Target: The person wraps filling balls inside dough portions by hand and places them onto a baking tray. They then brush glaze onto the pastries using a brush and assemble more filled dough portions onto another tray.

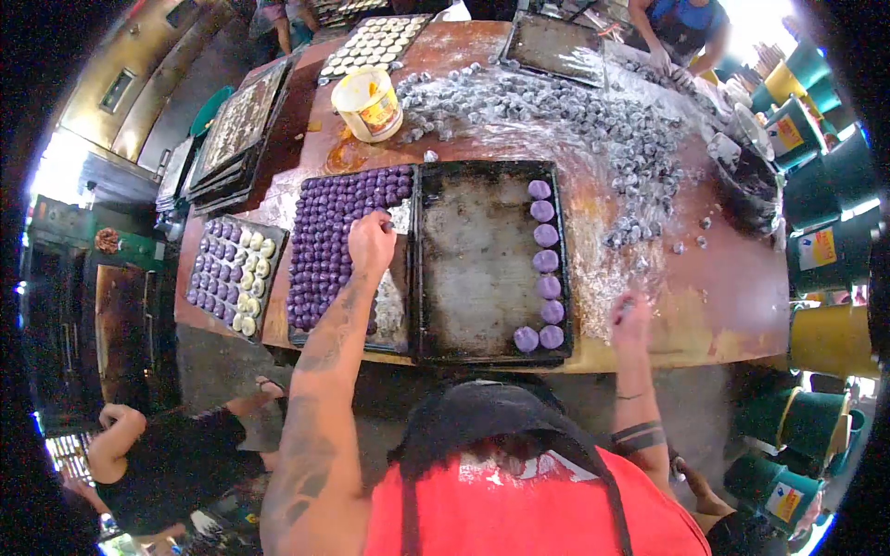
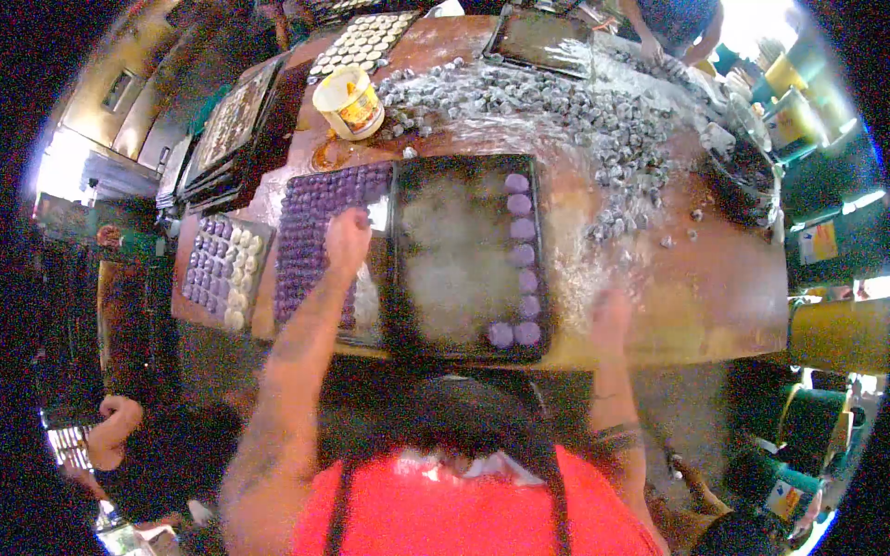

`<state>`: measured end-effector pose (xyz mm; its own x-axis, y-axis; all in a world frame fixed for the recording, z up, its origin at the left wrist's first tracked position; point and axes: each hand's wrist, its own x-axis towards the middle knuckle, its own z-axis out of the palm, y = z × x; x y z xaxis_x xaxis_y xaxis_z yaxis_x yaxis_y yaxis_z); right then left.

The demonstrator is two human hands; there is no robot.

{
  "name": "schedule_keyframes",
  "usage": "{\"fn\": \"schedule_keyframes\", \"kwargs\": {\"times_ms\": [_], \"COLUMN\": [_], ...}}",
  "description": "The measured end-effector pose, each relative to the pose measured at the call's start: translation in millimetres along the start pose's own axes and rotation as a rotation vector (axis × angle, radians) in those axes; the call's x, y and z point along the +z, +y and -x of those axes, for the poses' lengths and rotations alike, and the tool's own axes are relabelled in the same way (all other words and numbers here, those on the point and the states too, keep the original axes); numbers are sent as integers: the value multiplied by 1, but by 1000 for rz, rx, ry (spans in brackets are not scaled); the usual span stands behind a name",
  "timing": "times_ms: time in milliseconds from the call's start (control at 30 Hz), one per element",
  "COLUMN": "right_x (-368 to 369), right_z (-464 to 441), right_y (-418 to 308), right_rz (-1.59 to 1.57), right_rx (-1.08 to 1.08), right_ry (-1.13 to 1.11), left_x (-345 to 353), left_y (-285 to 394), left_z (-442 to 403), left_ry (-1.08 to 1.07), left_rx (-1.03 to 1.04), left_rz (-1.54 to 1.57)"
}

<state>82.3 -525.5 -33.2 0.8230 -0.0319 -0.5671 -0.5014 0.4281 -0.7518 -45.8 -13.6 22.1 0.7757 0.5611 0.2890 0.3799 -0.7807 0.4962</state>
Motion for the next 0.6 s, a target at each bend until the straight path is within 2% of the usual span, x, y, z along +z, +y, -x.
{"fn": "schedule_keyframes", "kwargs": {"times_ms": [67,133,167,233,333,433,467,533,600], "right_x": [61,132,164,212,225,224,224,228,233], "right_z": [25,67,93,142,141,124,120,145,157], "right_y": [12,6,1,-11,-5,19,26,11,-8], "right_rz": [426,859,911,794,997,1087,1113,1055,1018], "right_rx": [-74,-317,-419,-862,-897,-1132,-1222,-1069,-903], "right_ry": [-204,-348,-420,-664,-864,-820,-815,-812,-745], "left_x": [9,26,21,-5,-25,-26,-27,-35,-48], "left_y": [40,68,95,139,163,163,162,164,163], "left_z": [15,41,54,67,78,82,82,84,80], "left_ry": [-68,-270,-289,-332,-379,-401,-382,-356,-389], "left_rx": [-330,-626,-666,-690,-681,-756,-747,-738,-552], "left_rz": [484,1195,1274,1324,1323,1564,1544,1502,1466]}}
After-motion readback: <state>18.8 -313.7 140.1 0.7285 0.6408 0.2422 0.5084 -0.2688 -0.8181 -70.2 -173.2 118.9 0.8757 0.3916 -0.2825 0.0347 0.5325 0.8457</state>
